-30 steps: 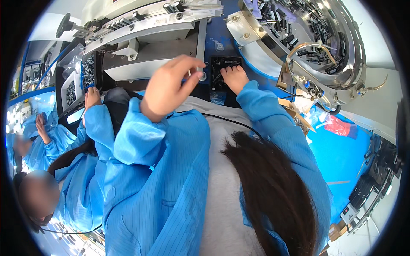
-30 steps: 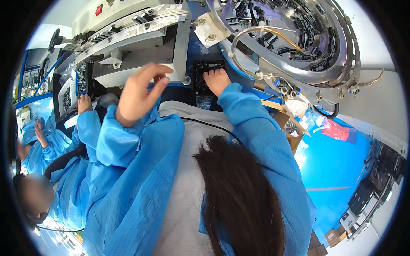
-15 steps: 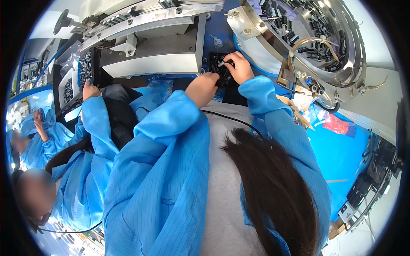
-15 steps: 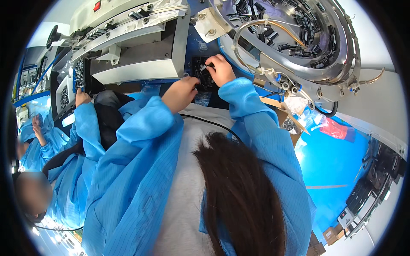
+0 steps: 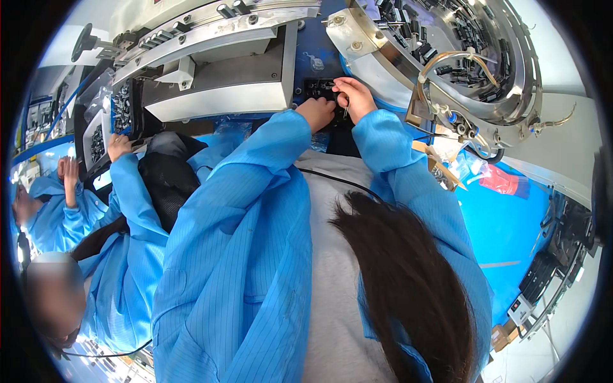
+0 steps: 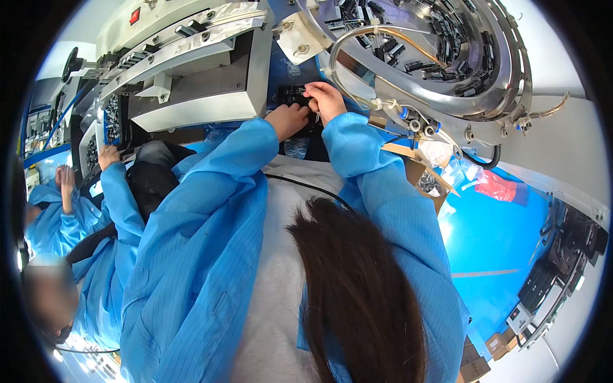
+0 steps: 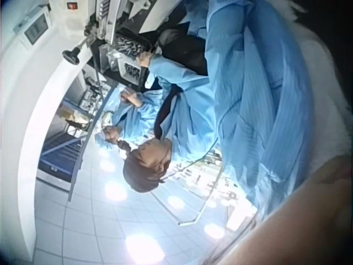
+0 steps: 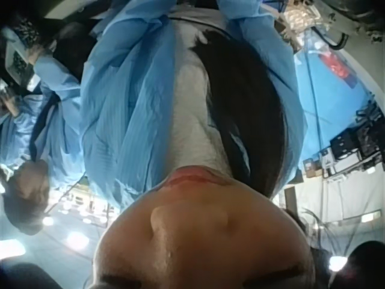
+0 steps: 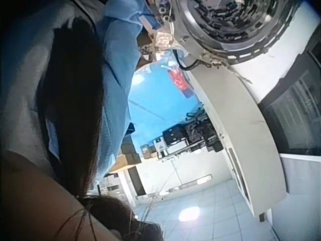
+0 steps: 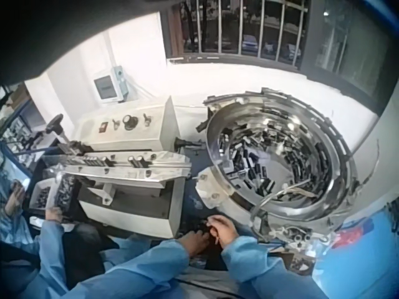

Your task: Manually assembling and inspecting small electronic components at a workstation.

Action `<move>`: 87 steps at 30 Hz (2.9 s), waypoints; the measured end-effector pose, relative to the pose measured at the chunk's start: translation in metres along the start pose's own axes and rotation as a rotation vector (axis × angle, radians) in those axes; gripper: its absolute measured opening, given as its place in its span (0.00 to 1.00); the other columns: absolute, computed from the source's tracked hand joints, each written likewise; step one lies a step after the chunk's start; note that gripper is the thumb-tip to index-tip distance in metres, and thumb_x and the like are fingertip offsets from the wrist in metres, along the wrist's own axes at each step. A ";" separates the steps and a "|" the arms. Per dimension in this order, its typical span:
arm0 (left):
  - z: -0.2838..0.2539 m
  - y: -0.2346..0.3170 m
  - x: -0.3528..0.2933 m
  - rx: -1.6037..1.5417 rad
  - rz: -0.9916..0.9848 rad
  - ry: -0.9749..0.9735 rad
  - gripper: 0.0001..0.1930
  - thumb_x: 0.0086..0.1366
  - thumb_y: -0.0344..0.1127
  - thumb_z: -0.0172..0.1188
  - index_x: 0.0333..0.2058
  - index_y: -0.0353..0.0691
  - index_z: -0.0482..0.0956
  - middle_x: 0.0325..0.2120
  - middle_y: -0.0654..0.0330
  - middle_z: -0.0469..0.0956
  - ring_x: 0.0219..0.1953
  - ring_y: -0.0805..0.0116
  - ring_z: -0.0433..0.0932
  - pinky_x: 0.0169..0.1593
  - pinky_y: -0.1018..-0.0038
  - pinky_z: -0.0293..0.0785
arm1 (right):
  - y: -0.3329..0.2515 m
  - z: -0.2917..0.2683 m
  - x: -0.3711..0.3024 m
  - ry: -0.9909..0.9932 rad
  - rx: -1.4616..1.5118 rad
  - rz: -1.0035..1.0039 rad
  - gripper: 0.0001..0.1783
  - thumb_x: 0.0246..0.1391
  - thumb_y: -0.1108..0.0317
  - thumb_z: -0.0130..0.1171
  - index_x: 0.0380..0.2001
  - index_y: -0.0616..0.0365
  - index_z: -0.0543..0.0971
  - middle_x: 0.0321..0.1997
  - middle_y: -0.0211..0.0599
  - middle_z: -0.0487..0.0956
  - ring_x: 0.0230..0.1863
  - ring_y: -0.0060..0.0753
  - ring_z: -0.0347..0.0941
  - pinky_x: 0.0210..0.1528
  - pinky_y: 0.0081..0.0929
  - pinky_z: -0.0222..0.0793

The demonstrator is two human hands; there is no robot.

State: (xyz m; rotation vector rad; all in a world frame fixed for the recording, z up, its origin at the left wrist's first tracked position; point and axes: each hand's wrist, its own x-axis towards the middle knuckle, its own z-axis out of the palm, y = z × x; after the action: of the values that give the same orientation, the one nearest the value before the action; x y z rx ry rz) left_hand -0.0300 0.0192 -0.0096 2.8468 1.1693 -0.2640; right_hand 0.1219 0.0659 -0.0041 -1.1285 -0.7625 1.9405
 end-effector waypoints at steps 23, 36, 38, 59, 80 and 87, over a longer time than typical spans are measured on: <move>0.016 0.004 0.008 0.232 0.096 0.106 0.06 0.53 0.34 0.55 0.30 0.42 0.78 0.34 0.60 0.74 0.35 0.66 0.76 0.30 0.73 0.75 | -0.012 -0.004 -0.047 -0.098 0.315 0.123 0.17 0.60 0.63 0.50 0.48 0.61 0.74 0.32 0.38 0.75 0.19 0.20 0.57 0.24 0.21 0.53; -0.096 0.015 -0.027 -0.355 -0.086 0.562 0.08 0.51 0.31 0.63 0.32 0.42 0.78 0.30 0.63 0.77 0.37 0.61 0.75 0.40 0.68 0.73 | -0.036 -0.020 -0.094 -0.032 0.263 -0.035 0.15 0.60 0.63 0.51 0.46 0.61 0.73 0.31 0.39 0.76 0.17 0.21 0.56 0.24 0.22 0.53; -0.145 0.018 -0.052 -0.600 -0.184 0.721 0.11 0.52 0.29 0.66 0.36 0.40 0.80 0.32 0.61 0.80 0.37 0.60 0.77 0.39 0.68 0.73 | -0.036 -0.028 -0.102 -0.051 0.268 -0.033 0.19 0.60 0.60 0.51 0.50 0.58 0.70 0.32 0.33 0.73 0.19 0.20 0.53 0.27 0.21 0.51; -0.249 -0.068 -0.024 -0.541 -0.430 0.845 0.07 0.55 0.29 0.63 0.35 0.39 0.79 0.40 0.57 0.80 0.59 0.49 0.68 0.66 0.50 0.42 | -0.028 -0.030 -0.120 -0.017 0.316 0.022 0.15 0.61 0.61 0.49 0.48 0.55 0.71 0.31 0.30 0.71 0.18 0.19 0.53 0.27 0.21 0.52; -0.247 -0.060 -0.029 -0.399 -0.565 0.880 0.06 0.55 0.31 0.63 0.32 0.38 0.80 0.38 0.57 0.80 0.57 0.51 0.70 0.65 0.50 0.43 | -0.027 -0.023 -0.120 -0.014 0.225 -0.045 0.15 0.62 0.66 0.45 0.47 0.60 0.72 0.31 0.36 0.73 0.19 0.19 0.56 0.24 0.18 0.53; -0.223 -0.078 -0.024 -0.159 -0.555 0.918 0.11 0.58 0.42 0.63 0.38 0.46 0.83 0.40 0.61 0.81 0.52 0.67 0.75 0.63 0.54 0.51 | -0.025 -0.020 -0.122 0.022 0.138 -0.070 0.14 0.62 0.66 0.45 0.46 0.59 0.74 0.30 0.35 0.73 0.20 0.19 0.56 0.24 0.17 0.52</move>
State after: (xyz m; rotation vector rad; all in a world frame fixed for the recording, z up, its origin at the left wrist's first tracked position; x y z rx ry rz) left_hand -0.0706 0.0830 0.2152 2.4268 1.9599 1.1743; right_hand 0.1869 -0.0196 0.0612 -1.0246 -0.6372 1.8890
